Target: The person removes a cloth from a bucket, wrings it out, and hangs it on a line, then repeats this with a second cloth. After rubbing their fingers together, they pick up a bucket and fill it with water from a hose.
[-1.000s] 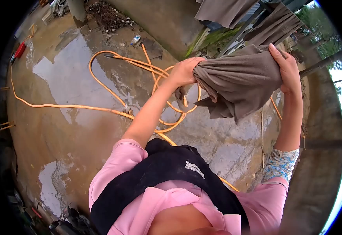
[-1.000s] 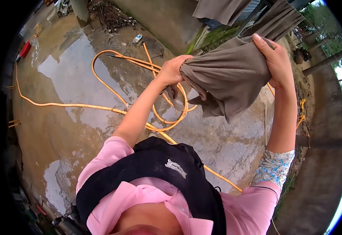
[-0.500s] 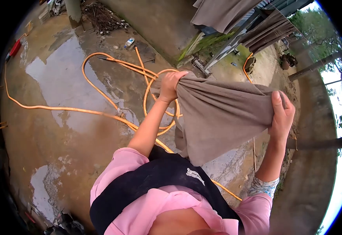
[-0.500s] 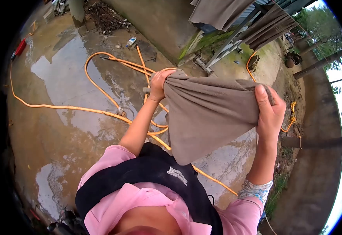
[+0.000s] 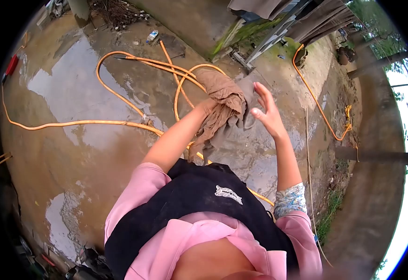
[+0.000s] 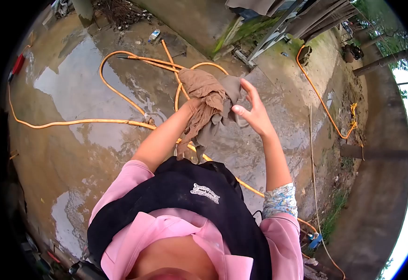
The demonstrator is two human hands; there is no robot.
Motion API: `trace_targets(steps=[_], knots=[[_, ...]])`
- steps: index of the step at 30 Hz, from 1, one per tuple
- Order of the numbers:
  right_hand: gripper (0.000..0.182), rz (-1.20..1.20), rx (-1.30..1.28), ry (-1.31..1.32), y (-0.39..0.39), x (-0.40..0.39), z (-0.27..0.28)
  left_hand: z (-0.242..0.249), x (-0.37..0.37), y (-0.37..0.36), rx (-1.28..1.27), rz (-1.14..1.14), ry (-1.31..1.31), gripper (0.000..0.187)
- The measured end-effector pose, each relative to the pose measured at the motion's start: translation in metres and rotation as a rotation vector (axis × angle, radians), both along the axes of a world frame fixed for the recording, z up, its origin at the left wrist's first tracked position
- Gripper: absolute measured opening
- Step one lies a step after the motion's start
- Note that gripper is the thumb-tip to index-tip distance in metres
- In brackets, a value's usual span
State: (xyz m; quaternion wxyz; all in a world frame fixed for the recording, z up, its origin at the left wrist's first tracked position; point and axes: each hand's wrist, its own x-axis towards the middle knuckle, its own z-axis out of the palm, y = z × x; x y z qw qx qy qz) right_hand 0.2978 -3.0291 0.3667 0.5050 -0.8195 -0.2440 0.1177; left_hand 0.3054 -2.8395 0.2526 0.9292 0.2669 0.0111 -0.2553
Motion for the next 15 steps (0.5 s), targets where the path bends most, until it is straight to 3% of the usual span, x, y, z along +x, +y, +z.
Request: trace_targets(steps=[2, 4, 6, 8, 10, 11, 13, 14, 15], knots=[[0.103, -0.057, -0.059, -0.084, 0.017, -0.011, -0.049, -0.021, -0.004, -0.008, -0.029, -0.009, 0.069, 0.039], [0.098, -0.131, -0.146, -0.164, 0.028, -0.012, -0.070, -0.032, -0.006, -0.003, 0.083, 0.008, -0.039, 0.047], [0.087, -0.175, -0.038, 0.004, 0.041, -0.004, -0.082, -0.035, -0.009, 0.011, 0.198, -0.020, -0.087, 0.054], [0.065, -0.186, 0.038, 0.228, 0.050, 0.001, -0.088, -0.018, -0.016, 0.022, 0.604, -0.096, -0.167, 0.066], [0.058, -0.181, -0.012, 0.254, 0.064, -0.001, -0.089, -0.022, -0.006, 0.048, 0.643, -0.295, -0.226, 0.067], [0.059, -0.146, -0.054, 0.242, 0.071, -0.001, -0.085, -0.020, -0.014, 0.051, 0.761, -0.139, -0.188, 0.064], [0.063, -0.073, -0.139, 0.223, 0.079, -0.003, -0.074, -0.012, -0.026, 0.063, 0.647, -0.141, -0.108, 0.061], [0.064, -0.024, -0.021, 0.170, 0.085, -0.006, -0.071, -0.009, -0.029, 0.071, 0.592, -0.137, -0.075, 0.060], [0.067, 0.025, 0.101, 0.109, 0.090, -0.010, -0.067, -0.009, -0.035, 0.072, 0.496, 0.027, -0.062, 0.056]])
